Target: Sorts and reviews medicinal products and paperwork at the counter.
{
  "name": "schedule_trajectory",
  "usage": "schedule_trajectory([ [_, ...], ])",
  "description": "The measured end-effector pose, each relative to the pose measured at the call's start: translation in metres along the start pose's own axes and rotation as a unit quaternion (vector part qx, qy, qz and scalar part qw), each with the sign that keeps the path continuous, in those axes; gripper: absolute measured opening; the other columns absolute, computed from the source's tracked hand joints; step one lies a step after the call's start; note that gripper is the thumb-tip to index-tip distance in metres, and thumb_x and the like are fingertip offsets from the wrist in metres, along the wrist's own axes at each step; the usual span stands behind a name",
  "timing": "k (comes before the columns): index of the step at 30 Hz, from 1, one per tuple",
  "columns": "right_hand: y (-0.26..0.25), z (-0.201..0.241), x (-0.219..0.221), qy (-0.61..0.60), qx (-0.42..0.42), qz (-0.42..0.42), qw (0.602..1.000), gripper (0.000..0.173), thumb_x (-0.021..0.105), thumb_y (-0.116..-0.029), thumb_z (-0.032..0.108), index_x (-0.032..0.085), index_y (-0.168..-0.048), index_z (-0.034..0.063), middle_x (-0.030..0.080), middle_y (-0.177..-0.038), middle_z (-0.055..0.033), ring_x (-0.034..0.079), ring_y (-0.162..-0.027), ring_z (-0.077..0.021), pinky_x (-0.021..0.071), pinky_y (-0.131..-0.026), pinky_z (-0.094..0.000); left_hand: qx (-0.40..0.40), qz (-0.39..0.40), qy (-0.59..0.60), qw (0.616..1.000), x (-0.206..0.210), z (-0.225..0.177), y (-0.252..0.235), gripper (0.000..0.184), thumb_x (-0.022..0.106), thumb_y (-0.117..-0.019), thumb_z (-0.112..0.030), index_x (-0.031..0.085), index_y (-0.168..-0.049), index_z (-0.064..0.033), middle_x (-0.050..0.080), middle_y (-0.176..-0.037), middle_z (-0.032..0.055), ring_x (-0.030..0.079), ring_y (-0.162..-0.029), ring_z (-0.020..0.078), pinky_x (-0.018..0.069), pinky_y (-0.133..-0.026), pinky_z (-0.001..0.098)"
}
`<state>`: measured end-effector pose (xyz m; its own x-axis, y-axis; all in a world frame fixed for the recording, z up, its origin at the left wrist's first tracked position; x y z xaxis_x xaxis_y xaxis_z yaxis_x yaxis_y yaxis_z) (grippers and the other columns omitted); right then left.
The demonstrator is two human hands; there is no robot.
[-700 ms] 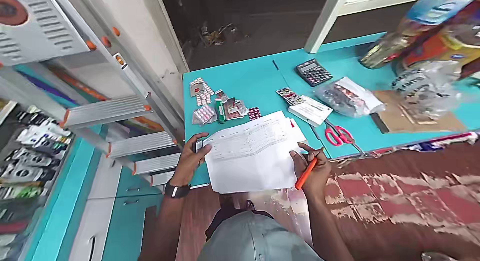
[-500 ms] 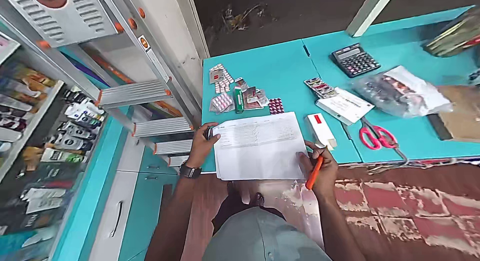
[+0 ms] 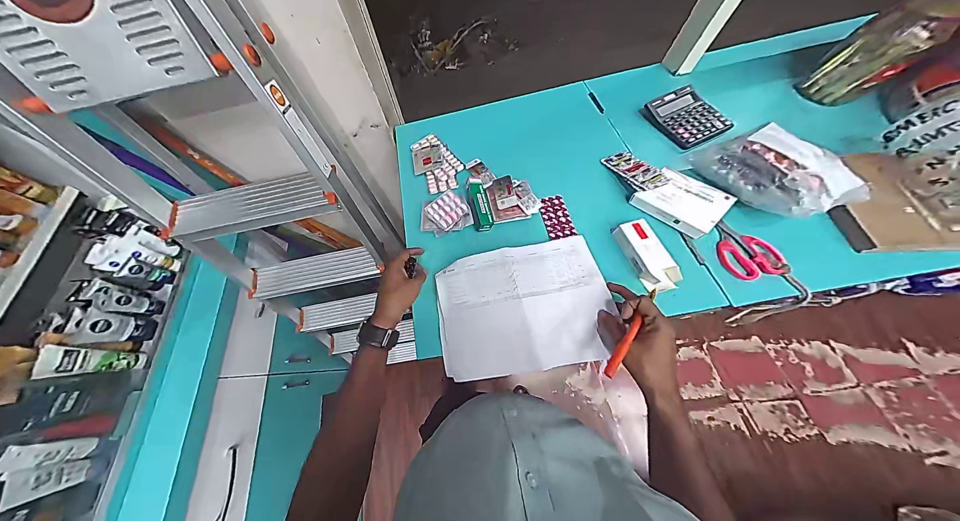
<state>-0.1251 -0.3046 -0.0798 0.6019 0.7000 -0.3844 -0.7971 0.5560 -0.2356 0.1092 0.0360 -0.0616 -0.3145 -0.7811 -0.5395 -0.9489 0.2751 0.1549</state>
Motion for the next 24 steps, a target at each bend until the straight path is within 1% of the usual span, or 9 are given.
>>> schedule_trajectory([
  [3,-0.002,0.000,-0.002,-0.003,-0.001,0.012,1.000,0.017,0.068,-0.0807,0.007,0.051,-0.083,0.0036,0.069,-0.124,-0.0132,0.066,-0.089,-0.0061,0.0519,-0.071,-0.0246,0.072,0.046,-0.121,0.989,-0.010,-0.016,-0.018,0.054,0.064,-0.0861,-0.001,0.058,-0.139,-0.0107,0.066,-0.121,0.0184,0.065,-0.109,0.0330,0.0529,-0.093,0.0554],
  [5,-0.004,-0.001,-0.002,-0.007,0.006,0.016,1.000,0.018,0.069,-0.0791,0.007,0.051,-0.083,0.0045,0.070,-0.123,-0.0129,0.068,-0.090,-0.0083,0.0535,-0.073,-0.0258,0.130,0.109,-0.190,0.967,0.001,-0.031,-0.028,0.062,0.068,-0.0820,0.004,0.057,-0.141,-0.0123,0.061,-0.134,0.0187,0.058,-0.123,0.0382,0.0485,-0.101,0.0596],
  [9,-0.008,0.002,-0.002,0.040,0.030,0.027,0.998,0.017,0.070,-0.0800,0.007,0.053,-0.084,0.0054,0.070,-0.119,-0.0091,0.065,-0.088,-0.0062,0.0516,-0.073,-0.0260,0.224,0.168,-0.270,0.921,0.034,-0.038,-0.046,0.070,0.072,-0.0825,0.003,0.052,-0.147,-0.0149,0.060,-0.136,0.0200,0.056,-0.127,0.0413,0.0464,-0.105,0.0596],
  [14,-0.011,0.000,-0.002,0.034,0.045,0.026,0.998,0.019,0.072,-0.0795,0.005,0.053,-0.084,0.0064,0.071,-0.120,-0.0078,0.067,-0.088,-0.0065,0.0536,-0.073,-0.0264,0.274,0.108,-0.255,0.921,0.029,-0.034,-0.044,0.065,0.078,-0.0847,-0.008,0.056,-0.145,-0.0174,0.056,-0.144,0.0141,0.051,-0.133,0.0396,0.0416,-0.106,0.0640],
  [16,-0.010,0.000,-0.002,0.036,0.049,0.026,0.998,0.019,0.072,-0.0795,0.005,0.054,-0.085,0.0055,0.072,-0.122,-0.0096,0.070,-0.091,-0.0097,0.0555,-0.075,-0.0282,0.300,0.061,-0.239,0.922,0.020,-0.032,-0.030,0.055,0.071,-0.0874,-0.003,0.061,-0.140,-0.0151,0.055,-0.146,0.0144,0.050,-0.134,0.0398,0.0400,-0.107,0.0634],
  [18,-0.008,0.003,0.000,0.048,0.046,0.023,0.998,0.019,0.071,-0.0795,0.007,0.053,-0.085,0.0052,0.071,-0.123,-0.0110,0.070,-0.094,-0.0101,0.0548,-0.076,-0.0283,0.342,0.009,-0.229,0.911,0.017,-0.041,-0.003,0.043,0.061,-0.0888,0.005,0.069,-0.129,-0.0103,0.062,-0.139,0.0142,0.056,-0.130,0.0379,0.0433,-0.107,0.0601],
  [20,-0.004,0.008,0.001,0.064,0.037,0.011,0.997,0.016,0.069,-0.0788,0.007,0.054,-0.084,0.0039,0.071,-0.122,-0.0130,0.069,-0.093,-0.0094,0.0544,-0.075,-0.0277,0.391,0.006,-0.232,0.891,0.040,-0.053,0.031,0.036,0.054,-0.0954,-0.004,0.074,-0.124,-0.0151,0.067,-0.134,0.0087,0.060,-0.127,0.0321,0.0466,-0.107,0.0553],
  [21,-0.001,0.011,0.002,0.076,0.036,0.008,0.996,0.015,0.068,-0.0789,0.007,0.054,-0.084,0.0034,0.071,-0.121,-0.0128,0.068,-0.092,-0.0083,0.0534,-0.075,-0.0273,0.407,0.032,-0.239,0.881,0.059,-0.058,0.048,0.036,0.050,-0.0997,-0.014,0.072,-0.128,-0.0198,0.065,-0.138,0.0065,0.058,-0.131,0.0318,0.0438,-0.110,0.0566],
  [24,0.008,0.018,0.002,0.131,0.036,0.009,0.991,0.014,0.066,-0.0804,0.008,0.053,-0.084,0.0024,0.070,-0.118,-0.0134,0.065,-0.087,-0.0081,0.0504,-0.072,-0.0279,0.404,0.136,-0.277,0.861,0.114,-0.057,0.074,0.048,0.042,-0.1046,-0.047,0.058,-0.145,-0.0277,0.046,-0.159,0.0073,0.038,-0.148,0.0400,0.0235,-0.118,0.0685],
])
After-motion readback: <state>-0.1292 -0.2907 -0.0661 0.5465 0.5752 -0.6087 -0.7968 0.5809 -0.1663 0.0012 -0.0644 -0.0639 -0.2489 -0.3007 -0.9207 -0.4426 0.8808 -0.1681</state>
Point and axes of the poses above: each hand's wrist, its own y-axis away from the middle knuckle, its own x-axis out of the palm, z = x × y, the point moved 4 cm from there along -y, towards the middle knuckle
